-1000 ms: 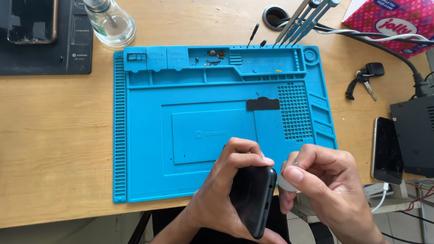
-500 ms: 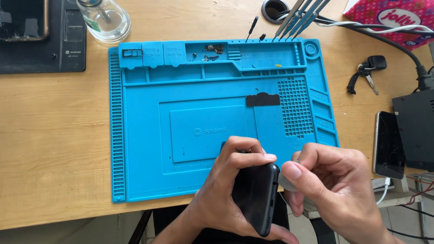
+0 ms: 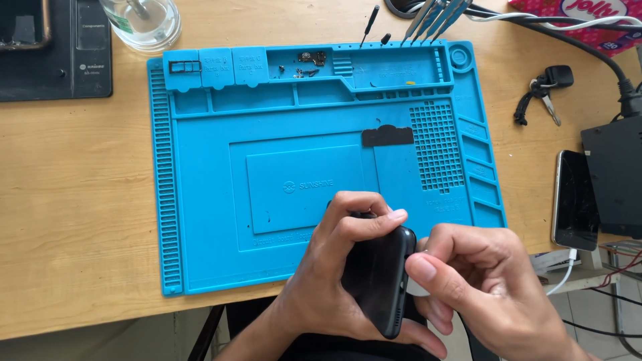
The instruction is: Using a plastic prying tool to carefully remove the back cover of a smartphone for repair.
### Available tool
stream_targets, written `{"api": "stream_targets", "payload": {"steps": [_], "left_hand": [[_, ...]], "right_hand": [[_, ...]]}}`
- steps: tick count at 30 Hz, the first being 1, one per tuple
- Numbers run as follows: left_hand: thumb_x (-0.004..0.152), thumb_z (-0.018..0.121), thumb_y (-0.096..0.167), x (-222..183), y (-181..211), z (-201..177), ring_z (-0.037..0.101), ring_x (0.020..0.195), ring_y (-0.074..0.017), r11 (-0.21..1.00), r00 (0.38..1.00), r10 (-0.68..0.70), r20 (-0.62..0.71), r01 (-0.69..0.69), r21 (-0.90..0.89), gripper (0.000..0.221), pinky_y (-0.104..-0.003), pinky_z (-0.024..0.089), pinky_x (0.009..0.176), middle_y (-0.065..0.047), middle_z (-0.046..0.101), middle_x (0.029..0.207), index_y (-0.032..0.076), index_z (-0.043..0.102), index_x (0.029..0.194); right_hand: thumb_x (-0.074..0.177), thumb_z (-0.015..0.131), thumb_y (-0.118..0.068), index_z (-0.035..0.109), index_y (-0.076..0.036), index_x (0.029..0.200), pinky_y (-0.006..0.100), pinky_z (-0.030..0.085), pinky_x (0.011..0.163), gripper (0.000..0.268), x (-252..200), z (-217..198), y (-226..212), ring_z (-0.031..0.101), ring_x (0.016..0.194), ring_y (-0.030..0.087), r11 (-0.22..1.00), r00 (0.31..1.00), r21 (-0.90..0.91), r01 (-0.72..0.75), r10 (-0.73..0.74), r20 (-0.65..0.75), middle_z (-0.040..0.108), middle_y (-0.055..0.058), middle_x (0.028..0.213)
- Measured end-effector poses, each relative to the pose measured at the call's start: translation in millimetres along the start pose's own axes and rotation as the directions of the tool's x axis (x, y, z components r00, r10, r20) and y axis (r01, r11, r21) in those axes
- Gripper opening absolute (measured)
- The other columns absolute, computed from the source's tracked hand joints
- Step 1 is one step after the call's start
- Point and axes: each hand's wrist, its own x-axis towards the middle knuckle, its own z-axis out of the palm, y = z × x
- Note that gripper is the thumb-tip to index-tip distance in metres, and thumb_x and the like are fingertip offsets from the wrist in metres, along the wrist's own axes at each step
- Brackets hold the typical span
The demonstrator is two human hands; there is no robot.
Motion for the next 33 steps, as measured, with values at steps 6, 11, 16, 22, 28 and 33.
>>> {"api": "stream_targets", "payload": {"steps": [6, 11, 16, 22, 28, 33], "left_hand": [[0.069, 0.085, 0.055, 1, 0, -1, 0.065, 0.117, -0.0217, 1.000, 1.000, 0.013, 0.021, -0.012, -0.019, 0.088, -0.036, 0.058, 0.102, -0.012, 0.053, 0.130, 0.019, 0.048, 0.140], [0.070, 0.084, 0.053, 5, 5, -4, 0.066, 0.115, -0.0239, 1.000, 0.999, 0.000, 0.052, 0.000, -0.011, 0.084, -0.036, 0.056, 0.102, -0.014, 0.056, 0.127, 0.014, 0.049, 0.137], [0.071, 0.080, 0.057, 7, 5, -3, 0.066, 0.115, -0.0243, 1.000, 0.999, -0.008, 0.039, 0.007, 0.019, 0.082, -0.037, 0.055, 0.104, -0.013, 0.056, 0.127, 0.014, 0.051, 0.135], [0.074, 0.078, 0.058, 4, 3, -3, 0.065, 0.118, -0.0242, 1.000, 0.998, -0.013, 0.055, 0.013, 0.015, 0.081, -0.038, 0.054, 0.106, -0.012, 0.056, 0.129, 0.016, 0.050, 0.137], [0.066, 0.080, 0.061, 5, 1, -3, 0.065, 0.120, -0.0239, 1.000, 0.997, -0.023, 0.067, 0.022, 0.012, 0.089, -0.037, 0.053, 0.108, -0.012, 0.055, 0.130, 0.018, 0.050, 0.138], [0.069, 0.078, 0.061, 3, 3, -4, 0.065, 0.120, -0.0241, 0.999, 0.996, -0.019, 0.092, 0.015, 0.037, 0.085, -0.038, 0.053, 0.108, -0.012, 0.056, 0.129, 0.017, 0.051, 0.137]], "right_hand": [[0.095, 0.071, -0.014, 0.058, -0.001, 0.064, 0.027, 0.043, 0.034, 0.035, -7, -1, 6, 0.053, 0.033, 0.016, 0.998, 0.999, 0.053, -0.041, 0.041, -0.006, 0.056, 0.010, 0.043], [0.095, 0.070, -0.018, 0.056, -0.003, 0.063, 0.026, 0.038, 0.034, 0.038, -11, 0, 10, 0.050, 0.034, 0.014, 1.000, 1.000, 0.007, -0.017, 0.017, -0.015, 0.054, 0.008, 0.042], [0.094, 0.070, -0.019, 0.054, -0.005, 0.059, 0.024, 0.042, 0.032, 0.041, -14, 8, 4, 0.050, 0.031, 0.014, 0.997, 0.999, -0.068, 0.021, -0.023, -0.033, 0.050, 0.005, 0.042], [0.094, 0.069, -0.025, 0.059, -0.010, 0.057, 0.026, 0.037, 0.038, 0.041, -20, 5, 3, 0.049, 0.038, 0.011, 0.975, 1.000, -0.224, 0.014, -0.016, -0.006, 0.058, 0.002, 0.044], [0.095, 0.072, -0.023, 0.062, -0.005, 0.059, 0.030, 0.031, 0.038, 0.042, -23, -3, 7, 0.042, 0.042, 0.013, 0.990, 0.996, -0.109, -0.089, 0.092, 0.021, 0.051, 0.003, 0.050], [0.095, 0.073, -0.019, 0.065, -0.003, 0.060, 0.030, 0.032, 0.037, 0.039, -25, -3, 8, 0.045, 0.042, 0.013, 0.992, 0.992, -0.076, -0.105, 0.110, 0.068, 0.059, 0.007, 0.049]]}}
